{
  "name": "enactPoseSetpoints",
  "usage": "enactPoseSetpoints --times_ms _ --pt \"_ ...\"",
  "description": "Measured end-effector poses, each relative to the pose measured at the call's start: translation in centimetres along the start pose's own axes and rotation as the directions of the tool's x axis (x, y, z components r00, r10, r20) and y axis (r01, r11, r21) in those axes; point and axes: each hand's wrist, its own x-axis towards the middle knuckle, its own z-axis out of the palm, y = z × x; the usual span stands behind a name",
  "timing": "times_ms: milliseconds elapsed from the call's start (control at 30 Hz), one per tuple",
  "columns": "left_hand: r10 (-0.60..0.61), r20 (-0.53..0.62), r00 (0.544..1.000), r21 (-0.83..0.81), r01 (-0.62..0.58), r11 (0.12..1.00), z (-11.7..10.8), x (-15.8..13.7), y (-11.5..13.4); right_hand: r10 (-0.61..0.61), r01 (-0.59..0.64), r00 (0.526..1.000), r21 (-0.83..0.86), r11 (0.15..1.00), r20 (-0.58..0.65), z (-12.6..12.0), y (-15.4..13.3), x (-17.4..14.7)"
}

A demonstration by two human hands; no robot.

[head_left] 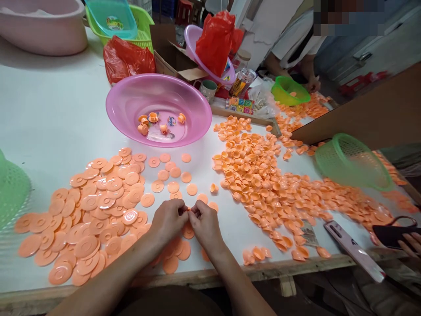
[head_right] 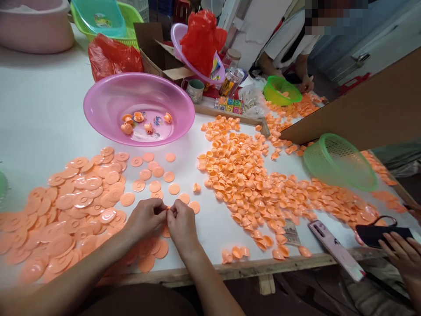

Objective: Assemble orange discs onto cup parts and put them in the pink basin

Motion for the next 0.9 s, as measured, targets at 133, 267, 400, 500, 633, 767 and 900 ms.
enactPoseSetpoints --times_ms 133,267,400,500,633,767,900 --pt "0.028 -0.043 0.999 -0.077 -0.031 0.997 1.0 -0.4 -0.9 -0.016 0.016 0.996 -0.007 1.0 -0.093 1.1 0.0 -0.7" --pt "0.057 -0.02 0.998 -0.048 -0.058 0.997 1.3 -0.6 -1.2 0.01 -0.007 1.0 0.091 0.996 -0.028 0.2 0.0 -0.3" --pt "0.099 -0.109 0.989 -0.09 -0.108 0.99 -2.1 0.0 0.7 0.053 -0.056 0.998 0.151 0.987 0.02 -3.6 0.2 1.7" --pt "0.106 -0.412 0.905 -0.136 -0.176 0.975 -8.0 2.4 3.4 0.046 -0.052 0.964 -0.016 0.999 -0.262 -6.1 0.7 4.0" --pt "0.099 -0.627 0.773 -0.129 -0.227 0.965 -15.6 6.4 6.6 0.089 -0.15 0.955 -0.204 0.967 -0.282 -6.9 1.4 5.9" --pt "0.218 -0.53 0.82 0.004 -0.255 0.967 -15.8 5.3 5.8 0.152 -0.167 0.953 -0.036 0.985 -0.263 -5.8 0.9 5.4" --pt "0.23 -0.092 0.969 0.114 -0.219 0.969 -9.5 1.8 1.4 0.271 -0.284 0.959 0.334 0.899 0.084 -2.8 -0.8 4.4"
